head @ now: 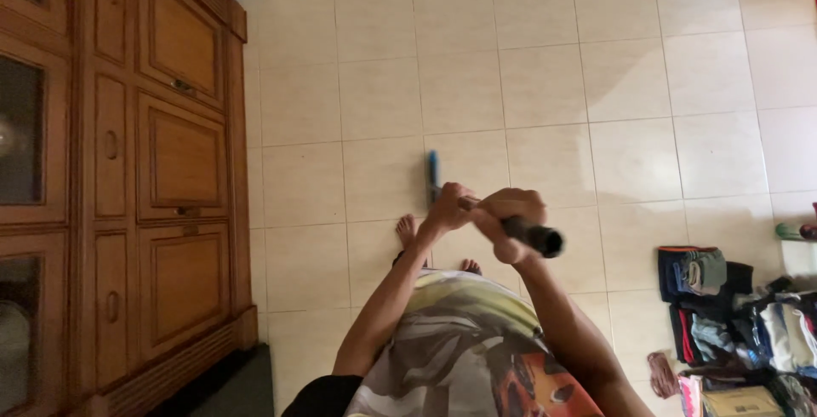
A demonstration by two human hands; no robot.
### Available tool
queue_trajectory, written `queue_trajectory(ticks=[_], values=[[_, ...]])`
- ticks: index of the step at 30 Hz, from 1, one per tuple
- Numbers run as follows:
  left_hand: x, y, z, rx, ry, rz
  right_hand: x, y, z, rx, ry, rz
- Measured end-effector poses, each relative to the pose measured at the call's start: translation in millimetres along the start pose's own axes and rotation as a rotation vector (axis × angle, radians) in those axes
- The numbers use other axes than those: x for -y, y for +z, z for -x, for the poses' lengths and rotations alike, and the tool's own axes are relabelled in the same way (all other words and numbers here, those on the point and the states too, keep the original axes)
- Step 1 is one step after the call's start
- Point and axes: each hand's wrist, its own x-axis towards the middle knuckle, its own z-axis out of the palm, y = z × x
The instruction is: Sweeping the floor using a broom.
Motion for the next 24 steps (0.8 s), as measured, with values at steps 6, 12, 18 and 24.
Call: queue_trajectory(ticks=[6, 12, 18, 24], values=[[86, -69, 10, -0.027, -0.184, -0.384, -54, 51, -4, -0.319, 0.24, -0.334], [96, -110, 11, -0.103, -0.417, -0.426, -116, 75, 2, -0.375, 0.29, -0.583], [99, -100, -4, -0.218, -0.145, -0.406, -72, 69, -43, -0.26, 0.37, -0.425], [122, -52, -20, -0.292, -0.032, -0.269, -20, 72, -92, 0.027, 0.286, 0.02]])
